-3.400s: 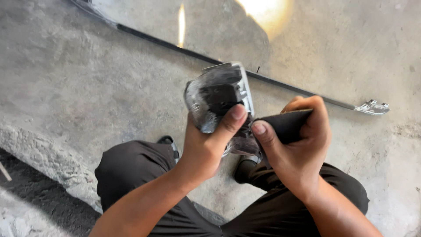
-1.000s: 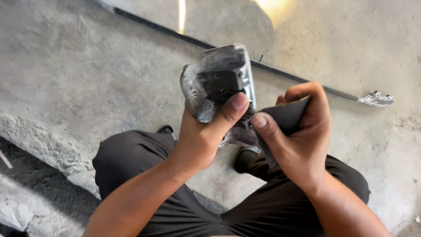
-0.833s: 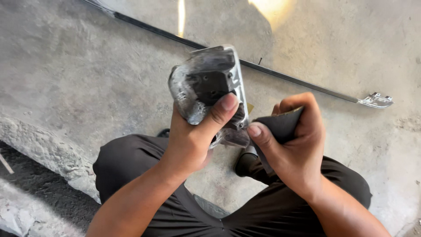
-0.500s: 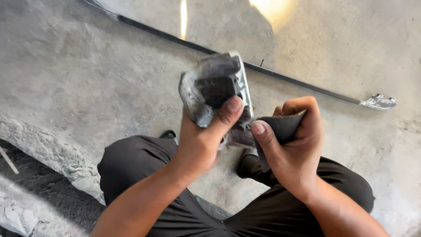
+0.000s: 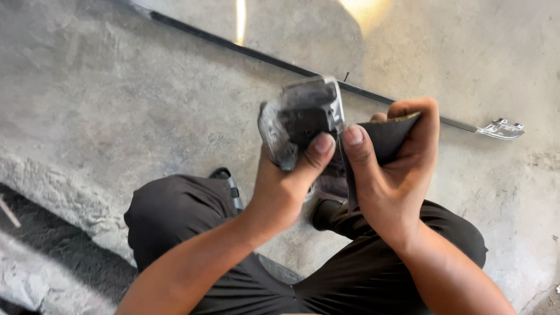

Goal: The person sits on the floor and sands a small metal part with a sanding block. They rotate the part to reach different faces and edges, then set it down briefly before picking it up again to continue sanding.

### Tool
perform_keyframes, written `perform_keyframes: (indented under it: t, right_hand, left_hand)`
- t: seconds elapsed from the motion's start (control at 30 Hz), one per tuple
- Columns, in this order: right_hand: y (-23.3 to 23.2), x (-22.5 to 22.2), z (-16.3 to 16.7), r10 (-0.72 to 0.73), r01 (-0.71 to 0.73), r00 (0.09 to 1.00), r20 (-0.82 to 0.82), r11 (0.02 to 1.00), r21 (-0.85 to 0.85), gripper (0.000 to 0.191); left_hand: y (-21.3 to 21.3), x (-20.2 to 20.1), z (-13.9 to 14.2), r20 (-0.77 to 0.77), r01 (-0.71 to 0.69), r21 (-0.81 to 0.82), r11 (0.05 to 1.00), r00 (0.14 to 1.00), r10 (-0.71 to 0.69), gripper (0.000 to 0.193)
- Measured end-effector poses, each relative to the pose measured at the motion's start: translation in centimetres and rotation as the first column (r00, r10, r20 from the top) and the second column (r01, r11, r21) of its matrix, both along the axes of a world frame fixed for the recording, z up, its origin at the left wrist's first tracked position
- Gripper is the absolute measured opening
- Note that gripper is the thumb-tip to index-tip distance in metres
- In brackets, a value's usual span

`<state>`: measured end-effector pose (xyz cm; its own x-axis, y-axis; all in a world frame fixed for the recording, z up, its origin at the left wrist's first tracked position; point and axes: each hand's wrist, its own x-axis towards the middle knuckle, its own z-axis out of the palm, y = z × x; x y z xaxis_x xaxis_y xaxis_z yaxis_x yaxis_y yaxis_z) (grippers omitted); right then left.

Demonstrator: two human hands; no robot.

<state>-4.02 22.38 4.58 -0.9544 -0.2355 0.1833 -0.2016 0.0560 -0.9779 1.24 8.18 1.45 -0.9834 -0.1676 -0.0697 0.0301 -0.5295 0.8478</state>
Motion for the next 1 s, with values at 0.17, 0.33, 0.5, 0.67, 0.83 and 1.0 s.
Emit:
perform_keyframes:
  t: [0.17,0.33,0.5,0.67,0.83,1.0]
  right_hand:
    - [-0.2,-0.5,0.4,0.032,-0.029,0.999,-0.043,0.997,0.075,0.034]
    - [-0.6,-0.5,0.5,0.031,-0.032,0.999,0.018,0.999,0.035,0.035]
    - [-1.0,-0.7,0.5,-0.028,0.035,0.997,-0.074,0.995,0.089,0.034]
    - [-1.4,-1.0,0.1,0.005,-0.005,1.0,0.001,0.995,0.095,0.038]
    - [-1.3,-1.8,0.0,-0.018,0.019,1.0,-0.026,0.999,0.044,0.037]
    - [-1.2,-2.3,-0.3,0.024,-0.023,1.0,-0.004,0.997,0.077,0.036]
  left_hand:
    - [-0.1,-0.1,0.0,-0.013,0.019,-0.041,0.999,1.0,-0.02,0.033]
    - [-0.5,-0.3,0.5,-0.028,-0.024,0.009,1.0,0.999,0.024,0.034]
    - [0.2,-0.4,0.9,-0.103,-0.022,-0.17,0.985,0.995,0.004,0.041]
    - [-0.2,-1.0,0.9,0.006,-0.03,0.0,1.0,1.0,0.03,0.039]
    - [0.1,-1.3,0.9,-0.146,-0.059,-0.221,0.973,0.989,0.027,0.041]
    - [0.4,-1.2,-0.1,0.014,0.019,-0.048,0.999,1.0,-0.018,0.04]
